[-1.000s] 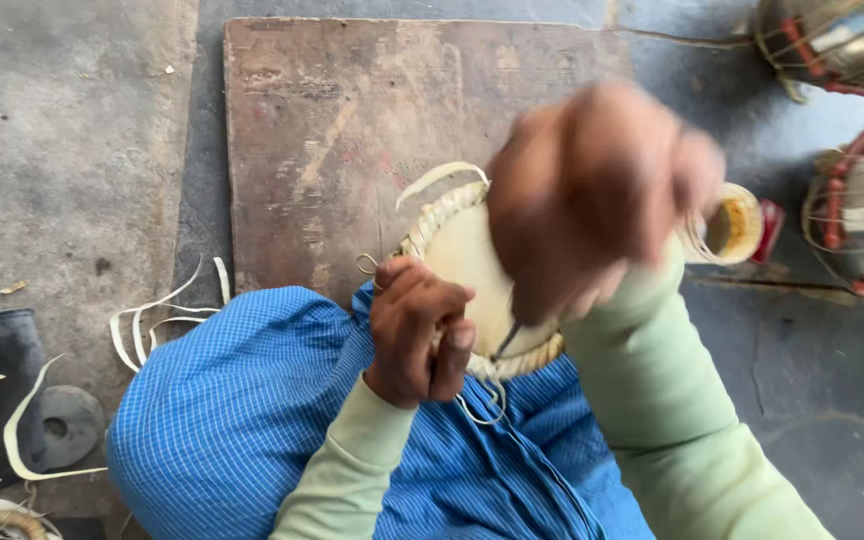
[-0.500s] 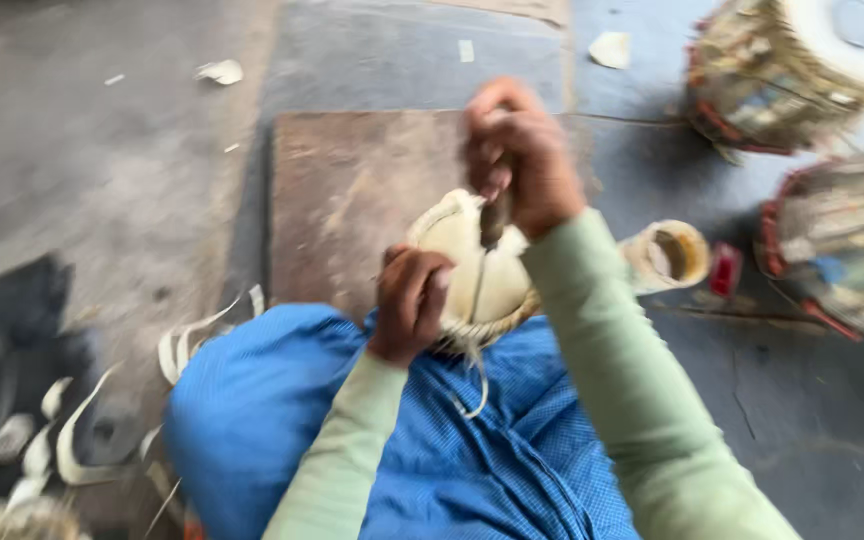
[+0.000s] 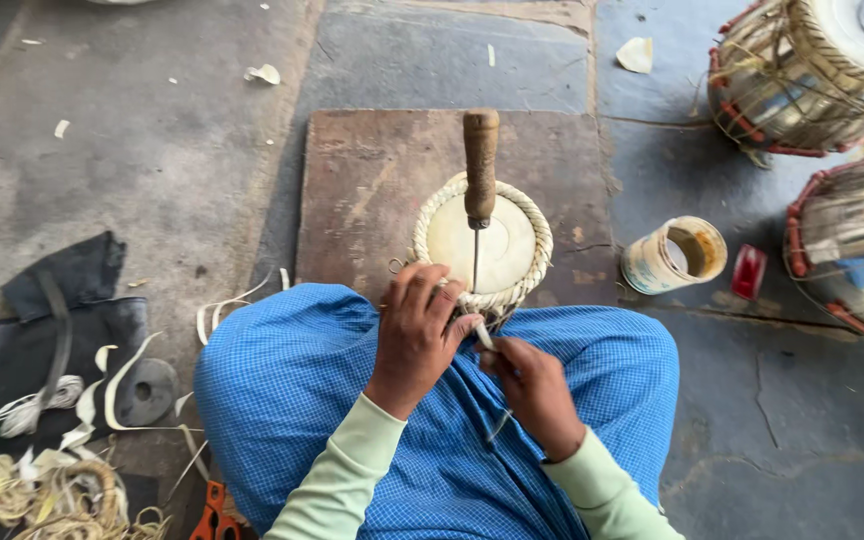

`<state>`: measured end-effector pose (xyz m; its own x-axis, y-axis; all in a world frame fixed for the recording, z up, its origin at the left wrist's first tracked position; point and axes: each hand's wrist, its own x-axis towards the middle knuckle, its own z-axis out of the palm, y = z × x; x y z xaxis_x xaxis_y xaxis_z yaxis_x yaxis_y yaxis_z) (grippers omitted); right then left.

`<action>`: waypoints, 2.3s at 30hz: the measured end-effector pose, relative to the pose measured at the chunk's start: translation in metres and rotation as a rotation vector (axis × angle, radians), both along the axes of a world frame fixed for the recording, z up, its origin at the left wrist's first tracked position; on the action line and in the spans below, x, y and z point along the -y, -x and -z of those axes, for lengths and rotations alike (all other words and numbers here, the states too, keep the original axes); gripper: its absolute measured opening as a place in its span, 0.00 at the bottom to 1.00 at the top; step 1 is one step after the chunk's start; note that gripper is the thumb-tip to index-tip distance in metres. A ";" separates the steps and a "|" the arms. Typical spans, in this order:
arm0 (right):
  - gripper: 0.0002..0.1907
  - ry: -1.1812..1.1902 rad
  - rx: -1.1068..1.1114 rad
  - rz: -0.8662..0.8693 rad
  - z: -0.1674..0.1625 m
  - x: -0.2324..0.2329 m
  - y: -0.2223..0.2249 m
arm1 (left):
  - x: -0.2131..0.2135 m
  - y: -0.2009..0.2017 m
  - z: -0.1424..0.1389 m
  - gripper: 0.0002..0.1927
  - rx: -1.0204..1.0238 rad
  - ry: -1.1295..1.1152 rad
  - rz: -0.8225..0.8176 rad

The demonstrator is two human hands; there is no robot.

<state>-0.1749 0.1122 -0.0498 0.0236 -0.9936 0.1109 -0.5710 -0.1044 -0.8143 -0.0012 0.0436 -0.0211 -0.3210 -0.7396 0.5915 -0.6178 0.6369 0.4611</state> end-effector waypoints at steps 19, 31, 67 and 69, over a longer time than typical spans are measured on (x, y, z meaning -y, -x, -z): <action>0.10 -0.367 0.272 -0.047 0.062 -0.011 -0.004 | 0.021 -0.025 -0.006 0.10 -0.079 0.079 0.113; 0.12 -0.696 1.772 -0.234 0.077 -0.062 -0.009 | -0.040 0.010 0.065 0.09 -1.217 -1.138 0.395; 0.06 -0.080 0.185 0.150 -0.009 -0.012 0.030 | -0.021 -0.010 0.071 0.04 -0.523 -0.689 -0.014; 0.05 -0.128 0.205 0.127 -0.005 -0.015 0.028 | -0.021 -0.008 0.077 0.03 -0.517 -0.681 -0.018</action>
<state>-0.2028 0.1268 -0.0452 -0.1125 -0.9933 -0.0260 -0.3948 0.0687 -0.9162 0.0071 0.0641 -0.0978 -0.1178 -0.9894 0.0853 -0.2320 0.1109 0.9664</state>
